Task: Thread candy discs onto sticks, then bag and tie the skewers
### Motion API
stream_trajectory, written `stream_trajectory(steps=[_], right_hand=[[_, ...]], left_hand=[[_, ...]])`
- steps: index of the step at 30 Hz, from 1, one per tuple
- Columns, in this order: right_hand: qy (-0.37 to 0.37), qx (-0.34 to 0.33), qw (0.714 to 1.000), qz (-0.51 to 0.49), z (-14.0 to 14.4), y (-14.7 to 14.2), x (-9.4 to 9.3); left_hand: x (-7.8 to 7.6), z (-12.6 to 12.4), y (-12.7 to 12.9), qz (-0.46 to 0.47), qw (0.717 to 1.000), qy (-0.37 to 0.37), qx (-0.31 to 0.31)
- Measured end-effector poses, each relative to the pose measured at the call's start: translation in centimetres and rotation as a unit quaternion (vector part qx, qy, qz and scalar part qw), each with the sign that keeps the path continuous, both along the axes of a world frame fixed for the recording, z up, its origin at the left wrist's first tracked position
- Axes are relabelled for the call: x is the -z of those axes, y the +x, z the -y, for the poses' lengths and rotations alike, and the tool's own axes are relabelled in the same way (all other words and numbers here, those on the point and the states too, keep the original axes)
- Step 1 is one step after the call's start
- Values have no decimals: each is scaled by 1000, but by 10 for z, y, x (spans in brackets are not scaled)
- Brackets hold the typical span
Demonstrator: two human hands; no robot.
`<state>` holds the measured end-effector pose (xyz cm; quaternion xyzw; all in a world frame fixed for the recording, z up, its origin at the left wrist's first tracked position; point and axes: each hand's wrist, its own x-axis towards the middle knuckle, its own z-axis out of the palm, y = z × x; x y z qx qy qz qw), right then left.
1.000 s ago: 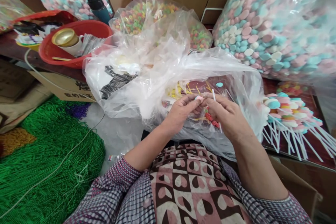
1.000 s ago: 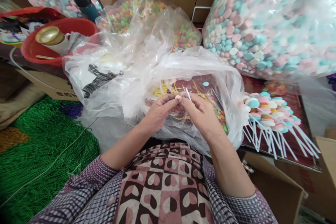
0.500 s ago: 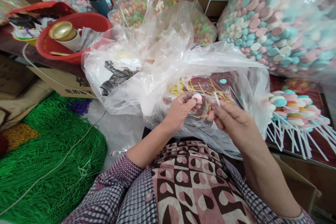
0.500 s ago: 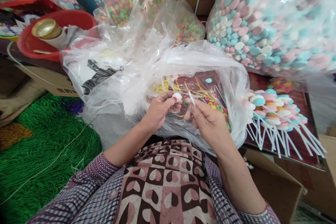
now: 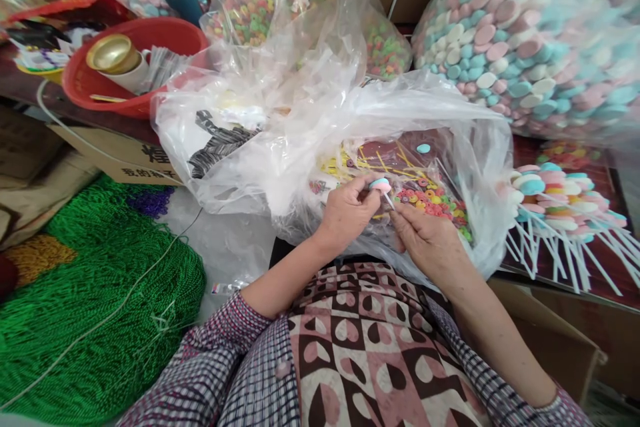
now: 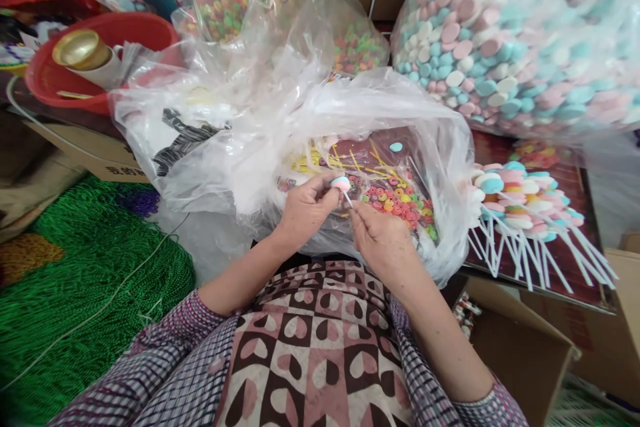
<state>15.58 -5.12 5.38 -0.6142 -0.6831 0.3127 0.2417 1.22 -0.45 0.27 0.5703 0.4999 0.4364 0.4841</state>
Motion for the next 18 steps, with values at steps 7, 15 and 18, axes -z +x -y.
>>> stream_trajectory(steps=[7, 15, 18], right_hand=[[-38, 37, 996, -69, 0, -4, 6], [-143, 35, 977, -156, 17, 7, 5], [-158, 61, 973, -160, 33, 16, 3]], left_hand=[[2, 7, -1, -166, 962, 214, 16], [-2, 0, -7, -161, 972, 172, -5], [0, 0, -7, -190, 958, 214, -2]])
